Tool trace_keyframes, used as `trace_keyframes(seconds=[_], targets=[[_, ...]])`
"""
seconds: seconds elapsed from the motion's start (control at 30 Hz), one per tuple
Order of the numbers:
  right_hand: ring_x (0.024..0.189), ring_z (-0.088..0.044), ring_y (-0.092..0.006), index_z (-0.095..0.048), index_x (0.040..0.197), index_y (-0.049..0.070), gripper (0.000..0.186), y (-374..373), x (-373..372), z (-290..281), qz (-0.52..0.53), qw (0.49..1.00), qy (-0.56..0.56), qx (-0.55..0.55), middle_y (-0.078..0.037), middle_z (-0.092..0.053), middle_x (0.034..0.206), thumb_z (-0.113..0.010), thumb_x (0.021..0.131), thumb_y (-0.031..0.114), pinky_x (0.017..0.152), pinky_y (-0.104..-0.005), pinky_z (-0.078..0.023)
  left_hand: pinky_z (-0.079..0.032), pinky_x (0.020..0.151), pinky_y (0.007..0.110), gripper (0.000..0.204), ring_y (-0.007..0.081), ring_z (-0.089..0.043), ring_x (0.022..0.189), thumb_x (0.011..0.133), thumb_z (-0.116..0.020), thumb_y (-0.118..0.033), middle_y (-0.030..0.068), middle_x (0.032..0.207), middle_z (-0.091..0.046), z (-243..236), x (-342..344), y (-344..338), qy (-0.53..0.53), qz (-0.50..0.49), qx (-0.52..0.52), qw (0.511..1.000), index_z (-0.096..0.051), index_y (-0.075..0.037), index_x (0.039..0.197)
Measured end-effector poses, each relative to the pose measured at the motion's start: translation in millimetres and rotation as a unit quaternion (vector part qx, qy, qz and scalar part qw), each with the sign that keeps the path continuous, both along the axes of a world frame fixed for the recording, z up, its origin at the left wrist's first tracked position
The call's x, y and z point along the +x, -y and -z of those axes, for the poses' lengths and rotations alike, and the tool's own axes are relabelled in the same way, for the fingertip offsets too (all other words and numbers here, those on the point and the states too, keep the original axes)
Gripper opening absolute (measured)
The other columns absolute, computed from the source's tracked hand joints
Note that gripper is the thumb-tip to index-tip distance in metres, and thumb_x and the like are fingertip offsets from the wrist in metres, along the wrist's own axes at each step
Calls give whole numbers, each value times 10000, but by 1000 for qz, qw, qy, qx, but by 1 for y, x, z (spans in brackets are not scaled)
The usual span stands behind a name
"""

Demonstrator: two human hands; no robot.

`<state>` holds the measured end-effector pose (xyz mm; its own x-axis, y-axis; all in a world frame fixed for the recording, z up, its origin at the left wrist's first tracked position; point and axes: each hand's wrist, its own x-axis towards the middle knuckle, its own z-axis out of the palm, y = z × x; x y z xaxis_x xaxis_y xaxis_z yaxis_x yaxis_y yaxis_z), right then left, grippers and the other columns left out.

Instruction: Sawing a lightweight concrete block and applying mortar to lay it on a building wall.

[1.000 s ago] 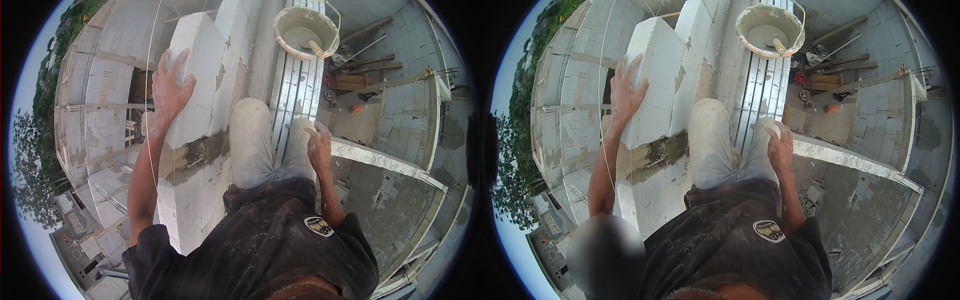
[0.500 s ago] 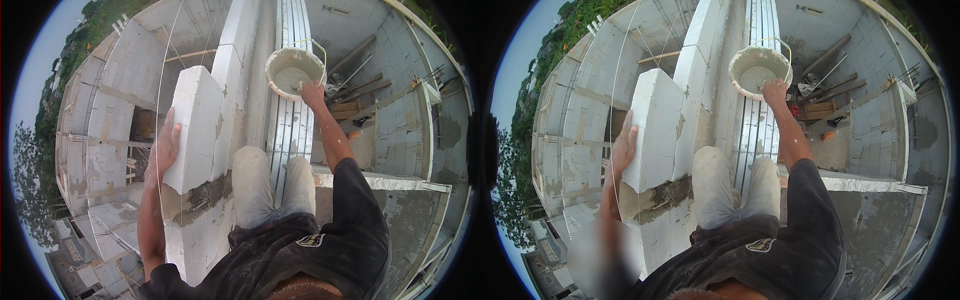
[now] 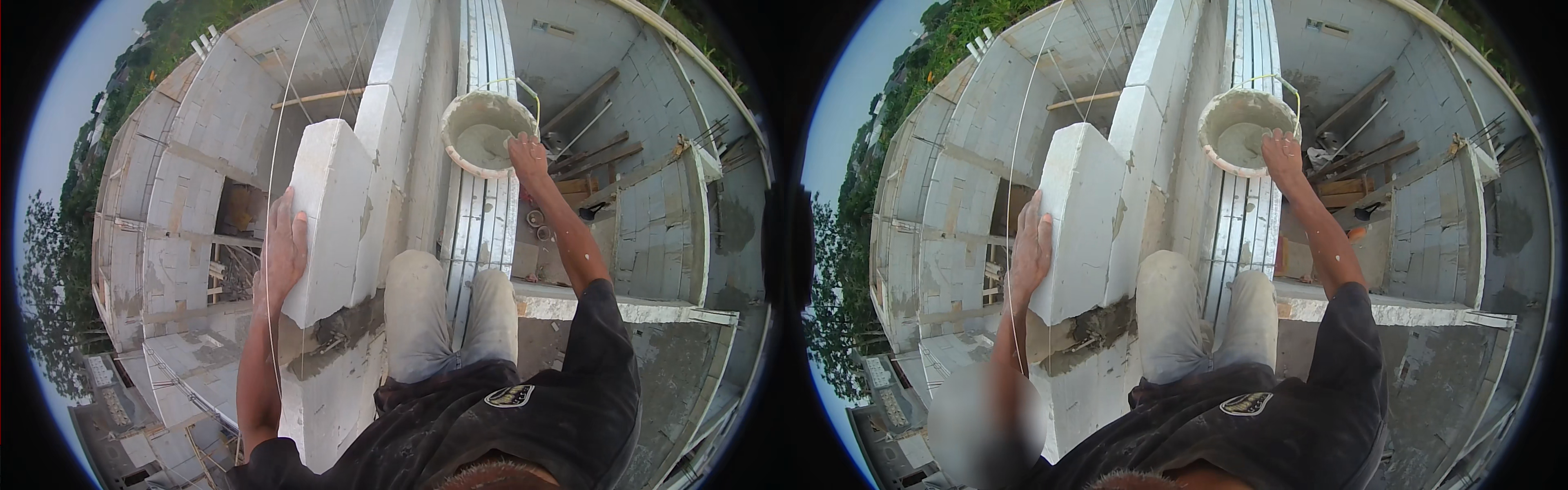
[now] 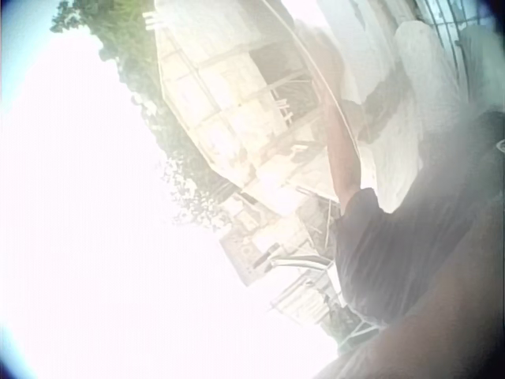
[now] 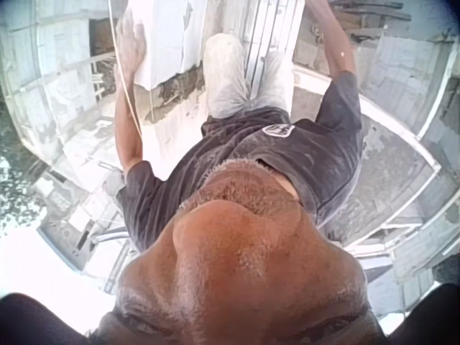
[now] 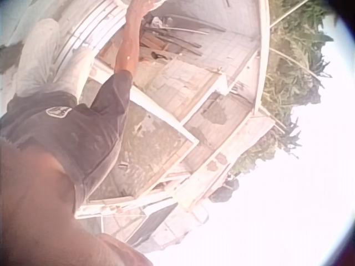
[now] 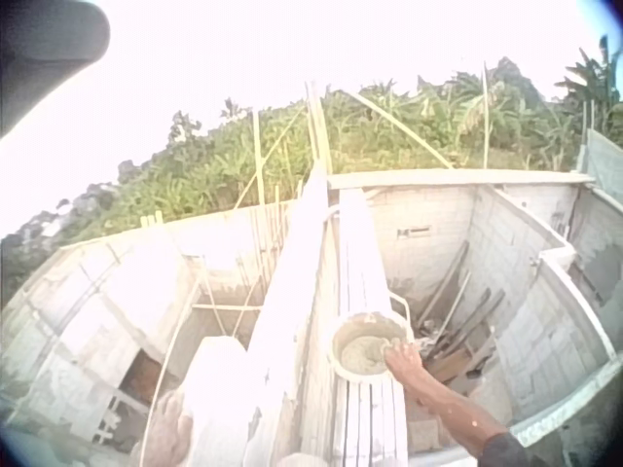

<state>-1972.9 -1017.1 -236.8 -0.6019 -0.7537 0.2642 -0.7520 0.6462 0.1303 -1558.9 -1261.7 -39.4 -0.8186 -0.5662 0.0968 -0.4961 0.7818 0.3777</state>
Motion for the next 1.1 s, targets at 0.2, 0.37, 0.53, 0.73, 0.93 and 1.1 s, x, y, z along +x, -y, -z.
trace_keyframes(seconds=[0.2,0.37,0.53,0.73,0.93,1.1], targets=[[806,-690,-392,-612,1183,33,304,-36,44,-10,122,973,178,-87,-190,-603,971,-580,896,128,669,-465,-574,-388,1055,486,527,447,-501,1238,1069,-346,-271,312,1332,-516,6,-1,4,-6,-21,14,1000,-329,29,1502],[748,-689,-406,-520,1247,64,374,-56,109,9,111,969,220,-12,-214,-540,1080,-591,893,160,623,-484,-570,-386,1061,486,533,458,-494,1244,1071,-328,-280,309,1361,-494,17,-3,6,-4,-7,-11,1000,-334,40,1497],[767,-673,-446,-473,1277,59,406,-99,144,-14,101,955,271,-66,-240,-551,1000,-590,913,197,639,-503,-558,-369,1097,482,537,458,-447,1314,1070,-320,-284,310,1429,-440,10,-3,4,15,-8,-64,998,-345,62,1481],[789,-655,-313,-411,1378,44,510,-139,166,0,144,761,530,-345,-201,-617,1090,-560,920,214,698,-445,-539,-381,1087,475,536,451,-458,1305,1073,-322,-286,304,1418,-451,18,-1,10,16,7,-64,998,-347,63,1480],[736,-560,-165,-470,1323,36,422,-95,177,-2,101,214,786,-572,-100,-621,1003,-472,958,248,658,-329,-484,-397,1070,466,541,441,-492,1277,1069,-342,-293,300,1382,-485,14,2,8,2,-25,-18,1000,-342,41,1493],[610,-513,-140,-513,1150,106,339,-36,154,71,172,239,759,-580,-55,-560,855,-520,1006,413,507,-276,-413,-399,1064,462,541,439,-512,1256,1063,-361,-302,296,1372,-502,15,-6,1,13,-49,-2,999,-352,21,1497]])
